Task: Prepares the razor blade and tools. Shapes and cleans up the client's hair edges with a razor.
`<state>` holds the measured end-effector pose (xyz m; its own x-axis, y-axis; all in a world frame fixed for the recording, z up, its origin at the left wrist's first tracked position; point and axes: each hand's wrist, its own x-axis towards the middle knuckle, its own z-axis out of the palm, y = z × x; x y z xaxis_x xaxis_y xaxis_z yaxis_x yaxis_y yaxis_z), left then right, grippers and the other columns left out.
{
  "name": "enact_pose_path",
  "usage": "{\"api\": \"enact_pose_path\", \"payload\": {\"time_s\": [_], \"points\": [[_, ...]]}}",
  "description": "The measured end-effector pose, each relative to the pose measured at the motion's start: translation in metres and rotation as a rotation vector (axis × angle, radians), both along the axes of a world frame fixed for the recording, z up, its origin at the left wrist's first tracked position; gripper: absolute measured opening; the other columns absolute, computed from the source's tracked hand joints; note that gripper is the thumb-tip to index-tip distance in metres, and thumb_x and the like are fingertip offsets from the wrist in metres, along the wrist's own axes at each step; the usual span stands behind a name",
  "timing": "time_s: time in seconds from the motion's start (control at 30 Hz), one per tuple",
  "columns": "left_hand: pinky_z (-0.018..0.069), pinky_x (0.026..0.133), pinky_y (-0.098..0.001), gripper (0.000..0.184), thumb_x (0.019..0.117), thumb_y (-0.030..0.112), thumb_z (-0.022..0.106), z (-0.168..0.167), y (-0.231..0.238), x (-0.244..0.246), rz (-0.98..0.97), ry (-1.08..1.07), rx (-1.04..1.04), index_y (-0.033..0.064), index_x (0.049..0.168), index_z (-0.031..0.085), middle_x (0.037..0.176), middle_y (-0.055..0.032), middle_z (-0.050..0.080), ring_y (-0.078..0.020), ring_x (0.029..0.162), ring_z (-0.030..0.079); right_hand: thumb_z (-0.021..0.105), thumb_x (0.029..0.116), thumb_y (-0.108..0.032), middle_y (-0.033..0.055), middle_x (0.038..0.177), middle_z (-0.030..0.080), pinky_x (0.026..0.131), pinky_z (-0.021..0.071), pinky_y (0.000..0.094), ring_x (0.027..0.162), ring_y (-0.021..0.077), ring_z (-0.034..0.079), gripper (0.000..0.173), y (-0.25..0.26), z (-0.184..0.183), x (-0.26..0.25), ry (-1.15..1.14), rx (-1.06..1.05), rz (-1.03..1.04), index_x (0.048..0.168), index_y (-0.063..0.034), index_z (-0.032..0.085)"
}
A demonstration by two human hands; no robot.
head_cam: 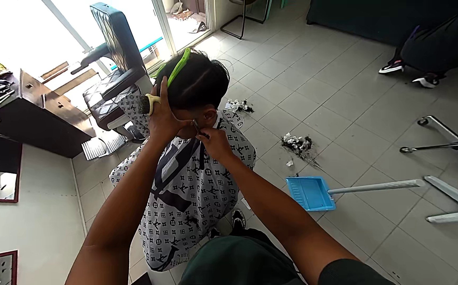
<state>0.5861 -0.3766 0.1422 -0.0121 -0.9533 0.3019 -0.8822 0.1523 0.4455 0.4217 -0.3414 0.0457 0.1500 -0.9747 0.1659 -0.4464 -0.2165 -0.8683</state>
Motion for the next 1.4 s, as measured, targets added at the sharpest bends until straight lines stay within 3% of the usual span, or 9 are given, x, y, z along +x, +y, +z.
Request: {"api": "enact_pose_path", "payload": {"time_s": [0.17, 0.27, 0.7, 0.87, 1.07, 1.27, 1.4], "points": [[0.0515, 0.092, -0.0633, 0.140, 0.0611, 0.027, 0.099, 0.0025, 0.0004, 0.0003, 0.019, -0.011, 0.023, 0.0237, 0.166, 0.008, 0.168, -0.0235, 0.015, -0.0478, 0.134, 0.049, 0.063, 0.1031, -0.017, 0.0174, 0.101, 0.072, 0.088, 0.0558, 0.0483, 0.094, 0.0296, 0.070, 0.021, -0.0012, 0.0046, 0.0014, 0.047, 0.038, 0.037, 0.109, 0.0006, 0.073], [0.0498, 0.095, -0.0637, 0.139, 0.0613, 0.029, 0.099, 0.0031, 0.0021, 0.0013, 0.006, -0.001, 0.024, 0.0227, 0.166, 0.008, 0.166, -0.0245, 0.019, -0.0477, 0.137, 0.046, 0.064, 0.1024, -0.015, 0.0183, 0.099, 0.072, 0.086, 0.0558, 0.0479, 0.091, 0.0298, 0.070, 0.020, -0.0001, 0.0043, -0.0005, 0.035, 0.033, 0.031, 0.106, 0.0021, 0.073], [0.0493, 0.097, -0.0637, 0.141, 0.0590, 0.030, 0.101, 0.0025, 0.0029, 0.0017, 0.002, 0.007, 0.019, 0.0223, 0.166, 0.010, 0.167, -0.0228, 0.018, -0.0467, 0.139, 0.044, 0.065, 0.1022, -0.016, 0.0177, 0.095, 0.071, 0.083, 0.0557, 0.0473, 0.088, 0.0290, 0.069, 0.020, 0.0012, 0.0006, -0.0037, 0.018, 0.055, 0.013, 0.103, 0.0022, 0.072], [0.0481, 0.099, -0.0632, 0.138, 0.0615, 0.026, 0.099, 0.0046, 0.0044, 0.0006, 0.005, -0.002, 0.024, 0.0216, 0.166, 0.010, 0.167, -0.0234, 0.018, -0.0473, 0.140, 0.043, 0.063, 0.1029, -0.015, 0.0195, 0.098, 0.071, 0.087, 0.0551, 0.0490, 0.092, 0.0315, 0.069, 0.021, 0.0037, 0.0045, 0.0016, 0.039, 0.038, 0.041, 0.105, 0.0033, 0.072], [0.0489, 0.099, -0.0628, 0.141, 0.0575, 0.027, 0.101, 0.0037, 0.0033, 0.0021, -0.001, 0.022, 0.019, 0.0220, 0.166, 0.011, 0.166, -0.0235, 0.019, -0.0466, 0.139, 0.044, 0.064, 0.1027, -0.016, 0.0196, 0.099, 0.072, 0.086, 0.0558, 0.0501, 0.092, 0.0318, 0.070, 0.022, 0.0032, 0.0050, -0.0015, 0.017, 0.061, 0.026, 0.109, 0.0026, 0.073], [0.0482, 0.099, -0.0621, 0.142, 0.0578, 0.035, 0.101, 0.0022, 0.0029, -0.0018, 0.008, 0.061, 0.008, 0.0229, 0.166, 0.010, 0.168, -0.0218, 0.015, -0.0450, 0.140, 0.043, 0.065, 0.1015, -0.014, 0.0180, 0.094, 0.071, 0.081, 0.0570, 0.0461, 0.085, 0.0281, 0.070, 0.019, 0.0050, 0.0037, -0.0045, -0.036, -0.005, 0.029, 0.104, 0.0033, 0.072], [0.0472, 0.100, -0.0626, 0.141, 0.0589, 0.031, 0.100, 0.0016, 0.0032, -0.0060, 0.032, 0.045, -0.006, 0.0223, 0.166, 0.009, 0.167, -0.0224, 0.018, -0.0454, 0.140, 0.044, 0.065, 0.1020, -0.015, 0.0188, 0.095, 0.072, 0.083, 0.0565, 0.0479, 0.087, 0.0297, 0.070, 0.020, 0.0031, 0.0049, -0.0034, -0.016, 0.017, 0.024, 0.105, 0.0031, 0.072]]}}
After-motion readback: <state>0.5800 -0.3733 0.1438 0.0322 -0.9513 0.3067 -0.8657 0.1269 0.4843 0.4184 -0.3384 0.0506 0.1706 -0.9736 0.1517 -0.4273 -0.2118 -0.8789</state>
